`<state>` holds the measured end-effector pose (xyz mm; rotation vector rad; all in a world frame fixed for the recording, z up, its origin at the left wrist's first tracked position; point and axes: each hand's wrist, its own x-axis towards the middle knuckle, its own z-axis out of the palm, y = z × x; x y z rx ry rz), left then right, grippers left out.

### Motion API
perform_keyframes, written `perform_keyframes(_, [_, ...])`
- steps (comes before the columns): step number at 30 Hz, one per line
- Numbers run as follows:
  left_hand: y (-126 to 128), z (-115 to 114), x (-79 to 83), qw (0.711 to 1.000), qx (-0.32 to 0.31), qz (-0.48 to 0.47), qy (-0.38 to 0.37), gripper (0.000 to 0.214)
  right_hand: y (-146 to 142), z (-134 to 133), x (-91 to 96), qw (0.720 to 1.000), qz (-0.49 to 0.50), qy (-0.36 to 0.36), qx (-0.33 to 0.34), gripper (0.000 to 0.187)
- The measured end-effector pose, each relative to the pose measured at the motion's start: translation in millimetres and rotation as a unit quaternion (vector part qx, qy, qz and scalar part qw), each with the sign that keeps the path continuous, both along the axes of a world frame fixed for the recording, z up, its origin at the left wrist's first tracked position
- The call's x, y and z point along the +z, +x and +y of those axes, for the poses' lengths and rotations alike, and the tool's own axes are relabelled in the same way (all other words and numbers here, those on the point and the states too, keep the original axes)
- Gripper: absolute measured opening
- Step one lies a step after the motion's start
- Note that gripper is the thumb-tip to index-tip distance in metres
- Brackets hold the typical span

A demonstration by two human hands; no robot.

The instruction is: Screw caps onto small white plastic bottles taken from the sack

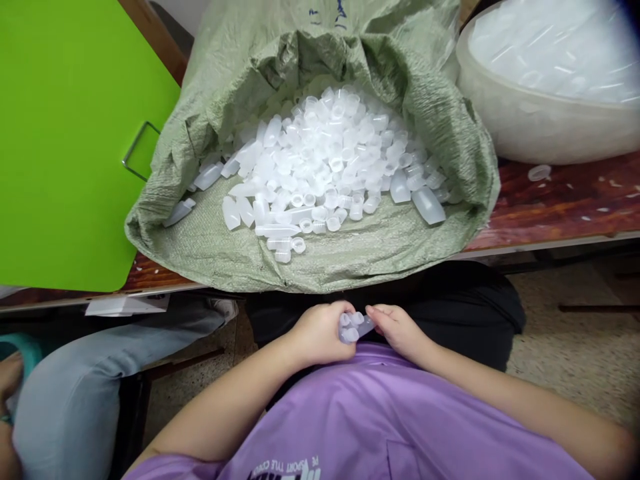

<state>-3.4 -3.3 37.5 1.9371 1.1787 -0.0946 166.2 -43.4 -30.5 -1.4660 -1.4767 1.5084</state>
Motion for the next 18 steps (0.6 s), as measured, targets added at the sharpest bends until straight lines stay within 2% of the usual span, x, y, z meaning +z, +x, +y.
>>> perform_keyframes(4, [2.9,9.4,-9.7,0.997,-0.03,0.052,0.052,0.032,-3.0,7.9,-7.7,0.998,-0.042,-0.04,-0.015,0.051])
perform_keyframes(7, [3.3,18.0,-18.1,0.985,-0.052,0.079,0.143,0.029,6.9,17.8,-10.8,0.994,-0.096,-0.045,0.012,0.051])
perform_keyframes(9, [0.9,22.1,-21.6,0.981,-0.046,0.074,0.174,0.03,19.3,23.5,-2.6,0.989,-0.134,-0.038,0.044,0.046])
perform_keyframes(12, [-5.2,23.6,-22.5,0.989,-0.011,0.046,0.139,0.03,38.9,28.6,34.3,0.978,-0.152,-0.028,0.143,0.031])
perform_keyframes(13, [-7.1,22.6,-22.0,0.993,0.003,0.025,0.113,0.029,43.9,30.6,52.0,0.971,-0.142,-0.024,0.192,0.026])
perform_keyframes(14, [-8.5,21.0,-21.2,0.997,0.018,-0.006,0.081,0.026,47.7,33.7,70.7,0.952,-0.12,0.007,0.282,0.021])
perform_keyframes(15, [-9.2,18.7,-20.3,0.998,0.034,-0.044,0.042,0.024,50.1,38.4,88.9,0.938,-0.101,0.047,0.327,0.019])
perform_keyframes(16, [-9.2,15.9,-19.1,0.995,0.054,-0.087,-0.002,0.023,51.2,45.2,105.0,0.939,-0.102,0.097,0.314,0.02])
perform_keyframes(17, [-8.5,12.8,-17.7,0.987,0.08,-0.128,-0.053,0.024,51.3,54.3,118.1,0.943,-0.123,0.167,0.26,0.02])
perform_keyframes(18, [-7.3,9.5,-16.0,0.975,0.108,-0.163,-0.108,0.027,50.6,65.5,127.3,0.935,-0.181,0.241,0.185,0.018])
